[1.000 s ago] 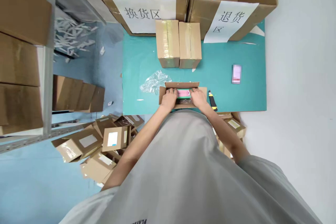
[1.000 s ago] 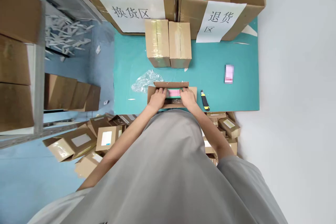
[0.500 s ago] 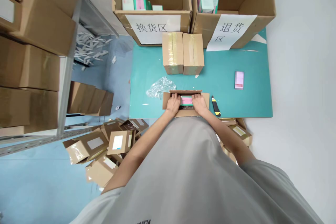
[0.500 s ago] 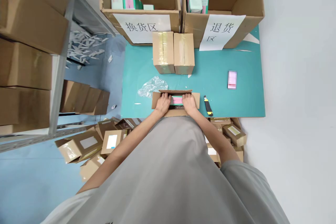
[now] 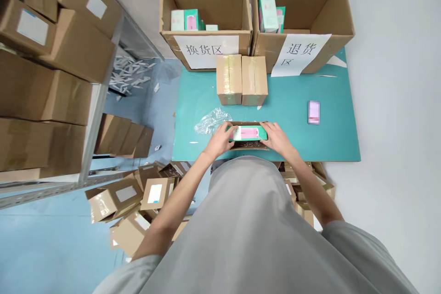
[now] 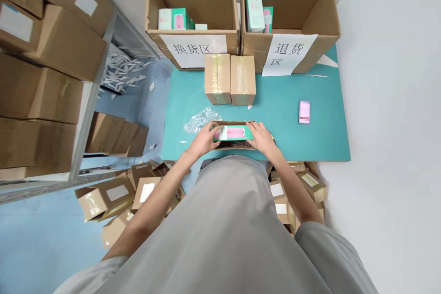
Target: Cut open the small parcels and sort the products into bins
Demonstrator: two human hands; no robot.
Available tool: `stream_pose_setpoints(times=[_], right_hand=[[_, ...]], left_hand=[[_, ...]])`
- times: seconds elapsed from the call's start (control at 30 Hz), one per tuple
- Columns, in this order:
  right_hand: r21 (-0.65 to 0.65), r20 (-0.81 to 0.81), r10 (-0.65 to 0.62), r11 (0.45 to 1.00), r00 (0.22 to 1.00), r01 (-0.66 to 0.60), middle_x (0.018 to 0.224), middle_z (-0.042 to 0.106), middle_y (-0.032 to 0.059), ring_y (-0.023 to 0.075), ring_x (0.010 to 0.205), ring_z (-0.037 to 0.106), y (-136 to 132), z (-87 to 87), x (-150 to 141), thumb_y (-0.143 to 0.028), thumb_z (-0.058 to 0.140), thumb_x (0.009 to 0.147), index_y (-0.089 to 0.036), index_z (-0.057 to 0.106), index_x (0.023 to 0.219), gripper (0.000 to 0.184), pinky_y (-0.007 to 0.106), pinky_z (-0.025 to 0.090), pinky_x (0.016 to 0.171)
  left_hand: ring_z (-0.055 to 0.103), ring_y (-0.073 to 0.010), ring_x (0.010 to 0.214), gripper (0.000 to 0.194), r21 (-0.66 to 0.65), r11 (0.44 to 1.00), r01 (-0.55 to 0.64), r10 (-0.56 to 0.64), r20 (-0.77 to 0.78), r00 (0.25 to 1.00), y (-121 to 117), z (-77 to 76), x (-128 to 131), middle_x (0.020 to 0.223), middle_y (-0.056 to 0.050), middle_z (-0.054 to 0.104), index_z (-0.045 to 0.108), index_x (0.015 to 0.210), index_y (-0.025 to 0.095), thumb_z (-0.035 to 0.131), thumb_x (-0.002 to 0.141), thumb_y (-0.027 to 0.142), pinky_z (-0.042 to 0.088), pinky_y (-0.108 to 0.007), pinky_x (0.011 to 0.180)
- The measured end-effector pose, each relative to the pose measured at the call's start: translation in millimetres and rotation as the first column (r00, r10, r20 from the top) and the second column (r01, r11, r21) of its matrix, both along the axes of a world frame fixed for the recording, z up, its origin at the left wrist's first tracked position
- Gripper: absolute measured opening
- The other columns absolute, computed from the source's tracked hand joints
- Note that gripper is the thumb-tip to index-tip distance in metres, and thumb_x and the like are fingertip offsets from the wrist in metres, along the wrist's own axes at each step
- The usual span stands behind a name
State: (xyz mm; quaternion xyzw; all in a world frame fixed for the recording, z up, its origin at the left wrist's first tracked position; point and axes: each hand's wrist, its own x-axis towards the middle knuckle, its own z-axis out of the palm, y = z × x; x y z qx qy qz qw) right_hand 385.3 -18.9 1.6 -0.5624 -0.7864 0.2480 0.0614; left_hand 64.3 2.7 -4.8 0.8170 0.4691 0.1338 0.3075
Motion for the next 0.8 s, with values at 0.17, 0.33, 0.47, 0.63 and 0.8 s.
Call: stream_pose_setpoints(times=[0.17, 0.33, 0.47, 0.63, 0.8], right_hand=[[-0.077, -0.499, -0.148, 0.989, 0.854, 0.127, 0.165, 0.062, 0.0115, 0.0369, 0.147, 0.067, 14.0, 32.0, 2.8, -0.039, 0.086, 0.092, -0.034, 0.047, 0.173, 0.09, 0.058, 0.056, 0.125], [-0.117, -0.801, -0.224, 0.968, 0.555, 0.222, 0.15, 0.072, 0.0106, 0.0316, 0.141, 0.07, 41.7, 50.9, -36.7, -0.062, 0.093, 0.088, -0.03, 0.068, 0.132, 0.061, 0.052, 0.054, 0.127], [-0.189, -0.848, -0.301, 0.941, 0.435, 0.282, 0.131, 0.077, 0.0081, 0.0287, 0.12, 0.076, 67.0, 47.7, -72.5, -0.076, 0.089, 0.086, -0.029, 0.066, 0.115, 0.06, 0.049, 0.063, 0.111], [-0.174, -0.805, -0.345, 0.915, 0.484, 0.363, 0.115, 0.077, 0.0068, 0.0283, 0.111, 0.073, 81.5, 42.2, -102.1, -0.082, 0.082, 0.09, -0.028, 0.067, 0.109, 0.059, 0.046, 0.063, 0.101], [-0.159, -0.809, -0.32, 0.927, 0.493, 0.341, 0.114, 0.076, 0.0083, 0.0273, 0.113, 0.072, 72.6, 50.2, -128.6, -0.089, 0.067, 0.097, -0.028, 0.067, 0.106, 0.062, 0.044, 0.063, 0.101]], left_hand=[[0.064, -0.0339, 0.142, 0.062, -0.194, 0.969, -0.152, 0.211, 0.338, 0.917, -3.9, 37.5, -27.1, 0.148, -0.012, 0.065, 0.074, 0.148, 0.028, 0.085, 0.087, 0.027, 0.066, -0.043, 0.104], [0.068, -0.0386, 0.142, 0.072, -0.51, 0.782, -0.358, 0.604, 0.478, 0.638, -30.2, 56.7, -39.4, 0.155, -0.015, 0.068, 0.076, 0.135, 0.025, 0.102, 0.073, 0.051, 0.068, -0.047, 0.101], [0.072, -0.0356, 0.136, 0.079, -0.678, 0.63, -0.379, 0.773, 0.501, 0.388, -61.5, 57.3, -28.7, 0.153, -0.015, 0.071, 0.073, 0.13, 0.024, 0.108, 0.064, 0.05, 0.061, -0.052, 0.116], [0.08, -0.027, 0.116, 0.067, -0.867, 0.422, -0.266, 0.907, 0.405, 0.117, -94.8, 49.1, -15.2, 0.12, -0.006, 0.081, 0.067, 0.115, 0.025, 0.109, 0.065, 0.042, 0.062, -0.044, 0.111], [0.081, -0.0231, 0.117, 0.051, -0.942, 0.33, -0.065, 0.94, 0.334, -0.074, -109.9, 42.2, -22.9, 0.112, -0.005, 0.083, 0.066, 0.109, 0.023, 0.103, 0.075, 0.035, 0.062, -0.039, 0.114]])
